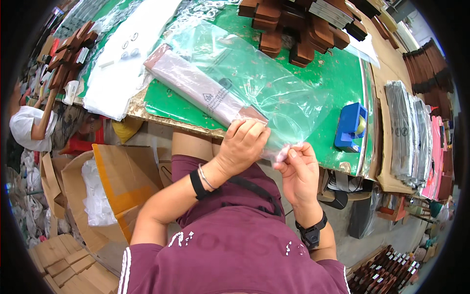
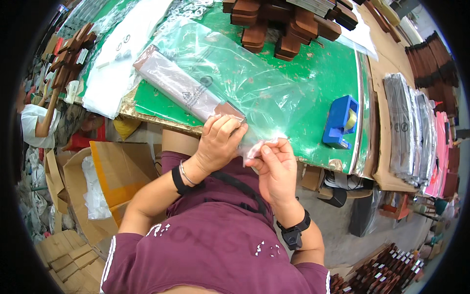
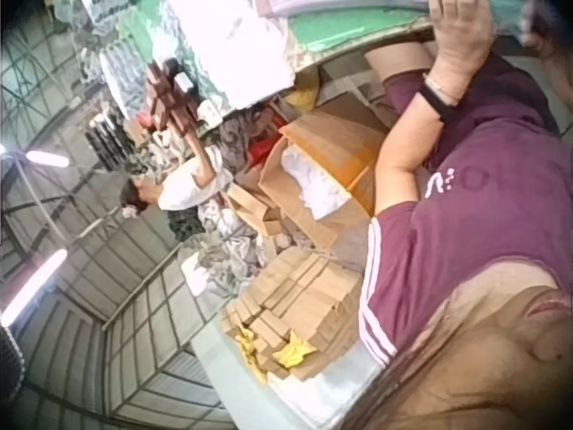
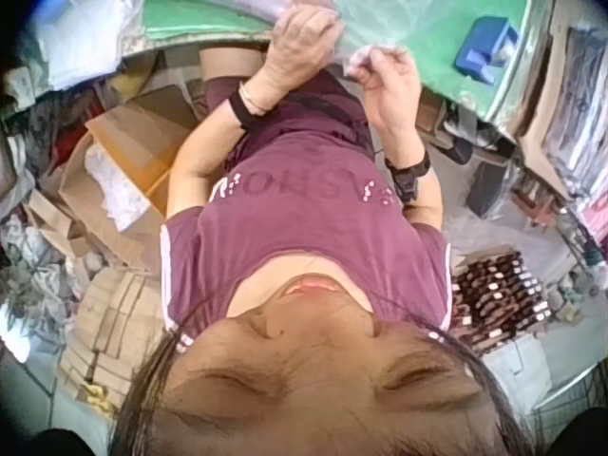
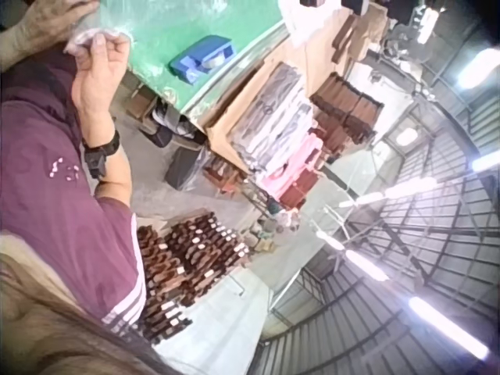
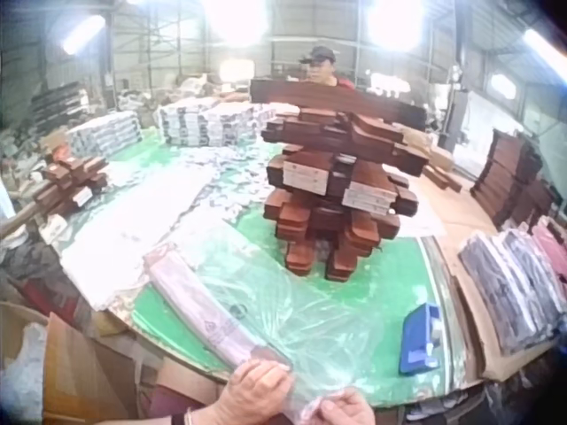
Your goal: Packaging wooden furniture components into plastic bags and sealing them with tape.
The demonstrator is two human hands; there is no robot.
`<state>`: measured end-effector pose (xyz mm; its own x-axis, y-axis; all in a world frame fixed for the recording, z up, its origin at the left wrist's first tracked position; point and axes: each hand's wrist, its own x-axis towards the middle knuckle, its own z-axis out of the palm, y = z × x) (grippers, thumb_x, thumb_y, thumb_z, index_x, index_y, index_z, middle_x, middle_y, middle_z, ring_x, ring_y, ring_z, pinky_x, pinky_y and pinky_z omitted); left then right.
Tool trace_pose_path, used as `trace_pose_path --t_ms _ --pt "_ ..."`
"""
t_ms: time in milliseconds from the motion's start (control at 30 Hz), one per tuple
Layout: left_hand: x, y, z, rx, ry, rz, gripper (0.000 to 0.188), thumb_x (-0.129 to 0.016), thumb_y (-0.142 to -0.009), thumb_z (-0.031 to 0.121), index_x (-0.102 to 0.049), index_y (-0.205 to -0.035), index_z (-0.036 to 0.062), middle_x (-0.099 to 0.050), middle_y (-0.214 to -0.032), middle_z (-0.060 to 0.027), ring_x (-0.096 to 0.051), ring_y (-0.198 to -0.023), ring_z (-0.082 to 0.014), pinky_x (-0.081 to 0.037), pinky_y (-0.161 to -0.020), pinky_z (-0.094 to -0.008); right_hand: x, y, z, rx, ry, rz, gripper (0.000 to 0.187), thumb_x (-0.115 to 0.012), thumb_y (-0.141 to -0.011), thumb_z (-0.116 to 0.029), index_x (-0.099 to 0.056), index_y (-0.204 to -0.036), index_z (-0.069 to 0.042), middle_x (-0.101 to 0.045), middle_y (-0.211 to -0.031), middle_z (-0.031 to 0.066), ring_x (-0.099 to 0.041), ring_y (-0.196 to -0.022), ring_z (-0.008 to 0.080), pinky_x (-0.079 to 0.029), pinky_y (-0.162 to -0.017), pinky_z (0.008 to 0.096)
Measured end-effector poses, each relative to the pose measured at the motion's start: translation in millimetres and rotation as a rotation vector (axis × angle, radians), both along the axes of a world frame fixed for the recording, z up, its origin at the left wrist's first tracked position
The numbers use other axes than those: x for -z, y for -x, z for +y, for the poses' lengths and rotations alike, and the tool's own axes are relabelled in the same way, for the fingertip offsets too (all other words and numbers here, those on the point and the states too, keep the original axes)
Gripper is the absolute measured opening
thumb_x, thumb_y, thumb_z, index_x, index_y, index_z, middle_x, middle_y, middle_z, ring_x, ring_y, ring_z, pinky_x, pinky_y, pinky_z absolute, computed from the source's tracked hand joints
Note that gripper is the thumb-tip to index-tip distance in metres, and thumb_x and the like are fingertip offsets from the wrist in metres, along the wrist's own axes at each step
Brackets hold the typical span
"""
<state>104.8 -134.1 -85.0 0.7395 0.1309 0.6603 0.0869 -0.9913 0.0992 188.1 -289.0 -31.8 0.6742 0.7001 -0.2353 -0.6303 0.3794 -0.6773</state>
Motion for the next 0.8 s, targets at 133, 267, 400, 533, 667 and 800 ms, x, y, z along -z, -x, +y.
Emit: trace_pose_path --t_ms 133,267,400,533,667,800 --pt "3 -2 -1 0.002 0.105 -0.111 0.031 -0.066 -0.077 0.018 -0.067 -0.107 0.0101 -0.056 -0.113 -0.0034 -0.054 -0.114 -0.0213 -0.043 -0.100 -0.0402 2 -6 9 -0.080 -0.053 -0.104 0.011 -0.054 -0.096 0.001 -0.051 -0.105 -0.006 -0.064 -0.097 0.0098 -0.066 -0.085 0.0202 -0.057 -0.076 0.0324" --pt "1 -5 -1 0.049 0.199 -0.250 0.025 -0.068 -0.073 0.008 -0.071 -0.097 0.0140 -0.060 -0.102 0.0003 -0.058 -0.105 -0.0211 -0.050 -0.089 -0.0394 33 -55 -3 -0.177 0.427 -0.737 0.019 -0.057 -0.089 0.003 -0.053 -0.107 -0.003 -0.063 -0.100 0.0087 -0.062 -0.092 0.0214 -0.050 -0.084 0.0317" --pt "3 4 -1 0.067 0.231 -0.302 0.023 -0.070 -0.072 0.009 -0.071 -0.095 0.0152 -0.063 -0.099 0.0017 -0.061 -0.101 -0.0203 -0.050 -0.087 -0.0386 40 -88 6 0.007 0.845 -1.362 0.059 -0.068 -0.078 0.002 -0.048 -0.133 -0.001 -0.047 -0.135 0.0160 -0.051 -0.120 0.0267 -0.047 -0.096 0.0396" --pt "1 14 -2 0.092 0.261 -0.316 0.022 -0.070 -0.073 0.009 -0.071 -0.094 0.0153 -0.065 -0.099 0.0013 -0.062 -0.100 -0.0200 -0.050 -0.089 -0.0393 35 -102 40 -0.026 0.625 -1.267 0.085 -0.073 -0.075 0.002 -0.032 -0.149 -0.003 -0.031 -0.152 0.0158 -0.044 -0.131 0.0284 -0.044 -0.104 0.0397" --pt "3 24 -6 0.085 0.290 -0.281 0.018 -0.070 -0.076 0.010 -0.071 -0.093 0.0160 -0.067 -0.099 0.0019 -0.064 -0.103 -0.0191 -0.044 -0.100 -0.0415 25 -122 67 -0.215 0.254 -0.994 0.102 -0.079 -0.071 -0.002 -0.022 -0.155 -0.010 -0.019 -0.158 0.0169 -0.038 -0.136 0.0311 -0.042 -0.107 0.0413" --pt "7 27 -8 0.076 0.319 -0.264 0.013 -0.071 -0.079 0.014 -0.070 -0.092 0.0160 -0.069 -0.100 0.0026 -0.064 -0.106 -0.0183 -0.036 -0.109 -0.0432 23 -144 73 -0.444 0.125 -0.999 0.084 -0.081 -0.069 -0.004 -0.045 -0.144 -0.010 -0.013 -0.163 0.0128 -0.034 -0.143 0.0305 -0.039 -0.110 0.0411"
